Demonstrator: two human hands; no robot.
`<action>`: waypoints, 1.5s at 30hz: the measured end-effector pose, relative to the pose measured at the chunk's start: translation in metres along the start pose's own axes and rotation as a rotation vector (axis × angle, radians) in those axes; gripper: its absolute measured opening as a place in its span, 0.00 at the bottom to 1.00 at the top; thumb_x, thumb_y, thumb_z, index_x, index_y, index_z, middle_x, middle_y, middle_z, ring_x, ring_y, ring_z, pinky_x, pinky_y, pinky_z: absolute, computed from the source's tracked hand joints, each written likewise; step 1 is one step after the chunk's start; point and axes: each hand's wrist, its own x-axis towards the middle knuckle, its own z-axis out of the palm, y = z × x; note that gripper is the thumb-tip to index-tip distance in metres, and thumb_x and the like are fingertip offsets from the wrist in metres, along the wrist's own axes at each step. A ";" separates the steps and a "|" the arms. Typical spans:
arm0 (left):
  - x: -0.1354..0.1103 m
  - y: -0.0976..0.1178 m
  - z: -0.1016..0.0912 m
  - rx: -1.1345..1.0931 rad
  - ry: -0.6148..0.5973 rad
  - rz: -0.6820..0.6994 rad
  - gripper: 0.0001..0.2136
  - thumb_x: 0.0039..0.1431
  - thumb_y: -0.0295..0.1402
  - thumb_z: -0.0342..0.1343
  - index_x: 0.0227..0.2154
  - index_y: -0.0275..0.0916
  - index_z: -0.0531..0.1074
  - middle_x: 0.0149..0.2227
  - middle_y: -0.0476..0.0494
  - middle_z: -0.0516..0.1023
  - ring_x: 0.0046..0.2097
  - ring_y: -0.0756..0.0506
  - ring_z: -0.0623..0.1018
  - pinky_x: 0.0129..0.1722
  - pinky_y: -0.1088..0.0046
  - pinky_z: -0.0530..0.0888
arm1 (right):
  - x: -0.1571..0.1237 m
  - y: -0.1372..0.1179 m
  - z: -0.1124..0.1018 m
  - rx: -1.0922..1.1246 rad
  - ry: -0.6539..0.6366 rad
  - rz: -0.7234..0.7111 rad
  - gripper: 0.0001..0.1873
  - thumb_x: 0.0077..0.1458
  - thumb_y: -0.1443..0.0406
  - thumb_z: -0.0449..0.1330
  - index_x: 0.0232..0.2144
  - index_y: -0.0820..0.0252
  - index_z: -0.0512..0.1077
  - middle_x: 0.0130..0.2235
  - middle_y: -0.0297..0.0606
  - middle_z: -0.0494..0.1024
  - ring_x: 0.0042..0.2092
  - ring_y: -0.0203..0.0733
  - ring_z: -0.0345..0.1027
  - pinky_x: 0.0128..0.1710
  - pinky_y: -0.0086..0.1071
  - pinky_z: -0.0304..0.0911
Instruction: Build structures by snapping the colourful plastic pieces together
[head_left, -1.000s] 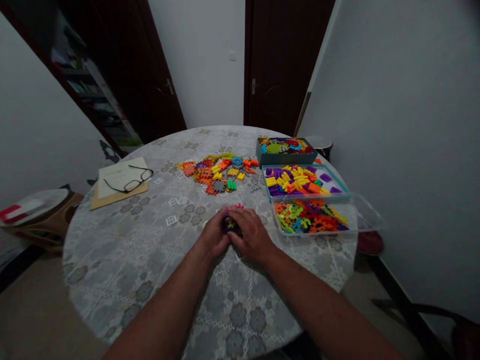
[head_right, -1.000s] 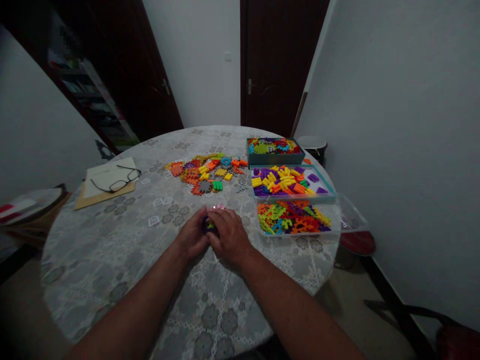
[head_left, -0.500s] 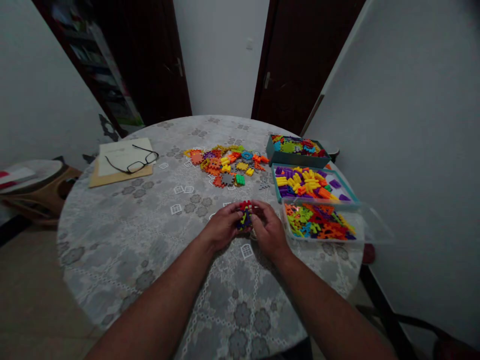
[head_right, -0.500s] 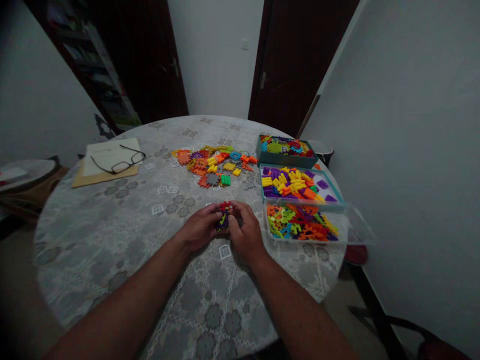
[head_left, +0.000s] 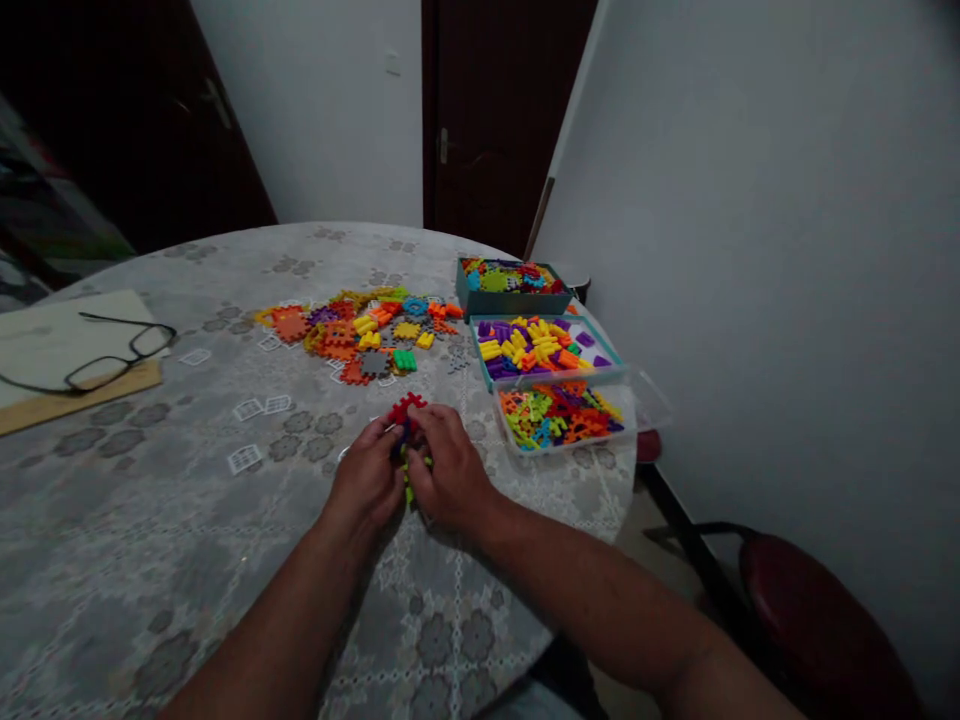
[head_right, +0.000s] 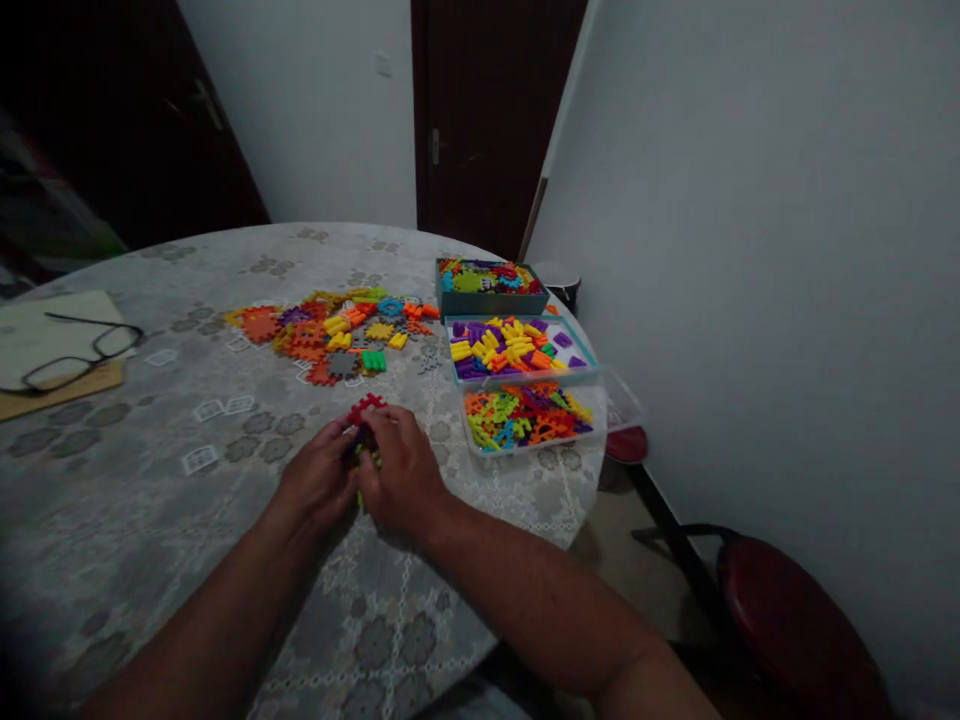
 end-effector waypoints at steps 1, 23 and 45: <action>0.000 0.002 0.000 -0.038 0.015 -0.008 0.13 0.56 0.23 0.63 0.44 0.39 0.77 0.40 0.43 0.85 0.39 0.45 0.85 0.41 0.72 0.81 | -0.001 -0.002 0.000 -0.029 0.005 0.003 0.28 0.65 0.66 0.60 0.66 0.57 0.67 0.63 0.51 0.69 0.64 0.50 0.67 0.66 0.47 0.68; 0.010 0.013 0.002 0.029 0.108 0.095 0.08 0.62 0.24 0.59 0.43 0.39 0.77 0.40 0.44 0.83 0.35 0.44 0.85 0.33 0.66 0.86 | 0.029 0.030 -0.082 -0.315 0.310 0.001 0.20 0.65 0.72 0.52 0.54 0.58 0.77 0.48 0.47 0.79 0.52 0.52 0.71 0.58 0.46 0.68; -0.001 0.008 -0.001 0.501 -0.072 0.212 0.26 0.61 0.51 0.66 0.56 0.42 0.78 0.45 0.41 0.84 0.38 0.44 0.82 0.34 0.69 0.80 | 0.018 0.013 -0.053 -0.076 0.144 -0.076 0.20 0.67 0.69 0.57 0.59 0.56 0.74 0.55 0.47 0.79 0.58 0.50 0.73 0.62 0.47 0.70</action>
